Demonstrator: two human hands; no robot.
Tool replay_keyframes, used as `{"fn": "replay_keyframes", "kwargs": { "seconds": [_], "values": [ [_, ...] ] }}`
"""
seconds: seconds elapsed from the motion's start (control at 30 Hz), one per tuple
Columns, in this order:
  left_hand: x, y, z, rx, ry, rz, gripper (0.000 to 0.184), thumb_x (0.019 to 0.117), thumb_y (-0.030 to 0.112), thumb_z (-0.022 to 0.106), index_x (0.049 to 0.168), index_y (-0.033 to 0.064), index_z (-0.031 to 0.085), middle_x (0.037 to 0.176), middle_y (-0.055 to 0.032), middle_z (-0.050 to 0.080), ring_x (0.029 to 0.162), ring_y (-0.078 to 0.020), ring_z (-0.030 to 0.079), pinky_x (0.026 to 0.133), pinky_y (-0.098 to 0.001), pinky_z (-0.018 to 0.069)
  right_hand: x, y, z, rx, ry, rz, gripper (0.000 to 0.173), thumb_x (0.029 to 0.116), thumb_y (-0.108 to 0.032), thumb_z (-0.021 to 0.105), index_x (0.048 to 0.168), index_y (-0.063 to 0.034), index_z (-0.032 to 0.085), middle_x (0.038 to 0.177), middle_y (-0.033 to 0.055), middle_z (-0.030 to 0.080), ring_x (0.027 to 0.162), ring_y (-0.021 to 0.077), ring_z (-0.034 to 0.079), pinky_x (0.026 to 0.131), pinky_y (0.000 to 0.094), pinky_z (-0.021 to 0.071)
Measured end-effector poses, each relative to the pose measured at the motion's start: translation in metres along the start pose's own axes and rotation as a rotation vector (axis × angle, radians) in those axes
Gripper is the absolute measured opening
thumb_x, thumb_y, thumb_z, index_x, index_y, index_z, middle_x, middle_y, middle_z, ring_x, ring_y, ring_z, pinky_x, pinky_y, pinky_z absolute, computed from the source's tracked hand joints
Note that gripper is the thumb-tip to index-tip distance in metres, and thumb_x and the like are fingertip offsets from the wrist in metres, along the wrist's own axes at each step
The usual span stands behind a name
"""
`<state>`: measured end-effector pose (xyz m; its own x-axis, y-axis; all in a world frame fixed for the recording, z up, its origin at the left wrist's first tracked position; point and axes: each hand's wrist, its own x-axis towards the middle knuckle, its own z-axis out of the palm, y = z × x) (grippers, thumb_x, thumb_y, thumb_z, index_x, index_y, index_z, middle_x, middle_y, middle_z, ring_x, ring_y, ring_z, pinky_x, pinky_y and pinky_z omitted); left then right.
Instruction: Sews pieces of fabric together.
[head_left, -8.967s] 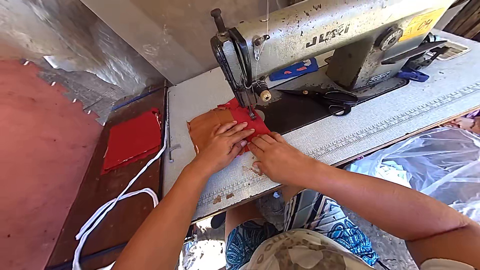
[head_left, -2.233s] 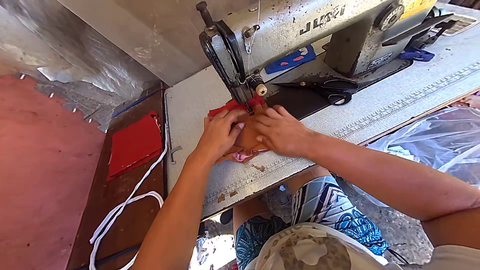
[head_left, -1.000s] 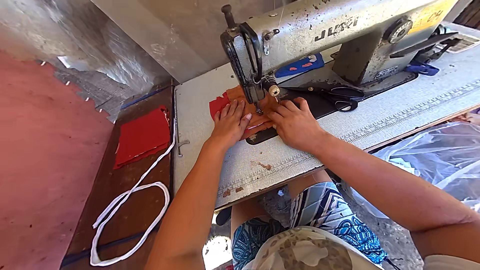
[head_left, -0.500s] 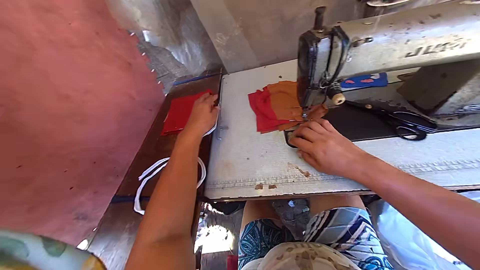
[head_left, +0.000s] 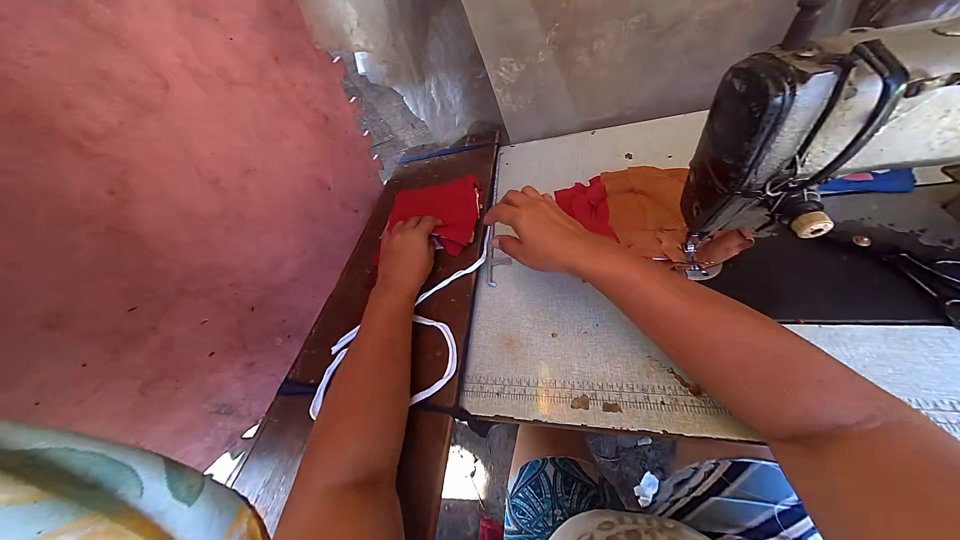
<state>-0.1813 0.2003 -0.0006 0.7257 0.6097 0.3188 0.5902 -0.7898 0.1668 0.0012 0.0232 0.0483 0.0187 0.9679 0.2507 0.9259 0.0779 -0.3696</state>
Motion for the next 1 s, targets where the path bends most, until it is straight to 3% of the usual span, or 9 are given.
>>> {"fn": "replay_keyframes", "kwargs": {
  "seconds": [0.23,0.33,0.37,0.47,0.57,0.67,0.77,0.87,1.0],
  "values": [
    [0.015,-0.003,-0.016,-0.138,-0.038,-0.181,0.031,0.1028,0.002,0.051,0.132,-0.0008,0.062,0.121,-0.0284,0.068,0.116,-0.0478,0.064,0.1,-0.0669,0.0464,0.029,-0.005,0.01,0.378,-0.052,0.253,0.032,0.1073,-0.019,0.053,0.132,-0.0016,0.064,0.125,0.0204,0.066,0.117,0.0335,0.063,0.102,0.0516,0.0489],
    [0.014,-0.004,-0.021,-0.186,-0.073,-0.195,0.031,0.103,0.003,0.052,0.132,-0.0011,0.061,0.117,-0.0285,0.068,0.113,-0.0469,0.065,0.098,-0.0668,0.0467,0.051,-0.007,0.021,0.708,-0.012,0.466,0.038,0.1085,-0.023,0.052,0.138,0.0001,0.056,0.126,0.0222,0.064,0.111,0.0312,0.065,0.096,0.0493,0.0512],
    [0.013,-0.005,-0.023,-0.204,-0.087,-0.177,0.03,0.1031,0.003,0.052,0.131,-0.0015,0.062,0.118,-0.0279,0.068,0.114,-0.0454,0.065,0.099,-0.0659,0.0467,0.06,-0.006,0.026,0.845,0.006,0.539,0.043,0.1087,-0.026,0.052,0.142,0.0,0.051,0.133,0.0235,0.061,0.116,0.0326,0.065,0.098,0.0494,0.0532],
    [0.011,-0.018,-0.034,-0.4,-0.2,-0.189,0.034,0.1094,0.018,0.043,0.125,0.0007,0.069,0.13,-0.021,0.066,0.126,-0.0365,0.06,0.108,-0.0615,0.0411,0.079,-0.004,0.036,1.039,0.076,0.657,0.052,0.1085,-0.032,0.052,0.148,-0.0002,0.042,0.137,0.0258,0.057,0.119,0.035,0.063,0.097,0.0498,0.0539],
    [0.011,-0.042,-0.044,-0.595,-0.148,-0.367,0.051,0.1091,0.033,0.028,0.126,0.0055,0.068,0.136,-0.0144,0.064,0.129,-0.0303,0.058,0.108,-0.0552,0.0427,0.086,-0.005,0.039,0.911,0.097,0.664,0.052,0.1067,-0.031,0.056,0.147,-0.0013,0.043,0.135,0.0256,0.059,0.118,0.0368,0.064,0.096,0.0546,0.053],
    [0.018,-0.056,-0.041,-0.413,-0.093,-0.625,0.064,0.1095,0.052,0.036,0.134,-0.0009,0.062,0.14,-0.0277,0.058,0.137,-0.0433,0.05,0.112,-0.0658,0.0347,0.086,-0.004,0.043,0.852,0.089,0.629,0.054,0.106,-0.029,0.057,0.15,-0.0016,0.042,0.138,0.025,0.058,0.122,0.0379,0.062,0.099,0.0571,0.0516],
    [0.026,-0.058,-0.024,-0.258,-0.127,-0.741,0.081,0.0983,0.066,0.052,0.133,-0.0067,0.061,0.144,-0.0393,0.046,0.141,-0.0556,0.038,0.111,-0.074,0.0294,0.088,0.0,0.047,0.886,0.095,0.621,0.054,0.1058,-0.027,0.058,0.151,-0.002,0.041,0.141,0.0245,0.057,0.124,0.0373,0.062,0.1,0.0557,0.0522],
    [0.041,-0.052,-0.012,-0.26,-0.164,-0.733,0.07,0.0911,0.053,0.073,0.13,-0.0044,0.063,0.139,-0.0347,0.053,0.137,-0.0513,0.044,0.11,-0.0705,0.0337,0.085,0.005,0.041,0.876,0.124,0.608,0.052,0.1055,-0.027,0.058,0.149,-0.0018,0.044,0.139,0.0237,0.058,0.125,0.0356,0.06,0.101,0.0542,0.0505],
    [0.049,-0.039,-0.017,-0.434,-0.191,-0.739,0.055,0.0941,0.028,0.076,0.132,-0.0083,0.058,0.128,-0.0309,0.061,0.124,-0.0439,0.058,0.105,-0.0635,0.0431,0.081,0.01,0.029,0.853,0.172,0.598,0.048,0.1061,-0.025,0.057,0.147,-0.0023,0.047,0.133,0.0218,0.063,0.122,0.0329,0.061,0.101,0.0524,0.049]
  ]
}}
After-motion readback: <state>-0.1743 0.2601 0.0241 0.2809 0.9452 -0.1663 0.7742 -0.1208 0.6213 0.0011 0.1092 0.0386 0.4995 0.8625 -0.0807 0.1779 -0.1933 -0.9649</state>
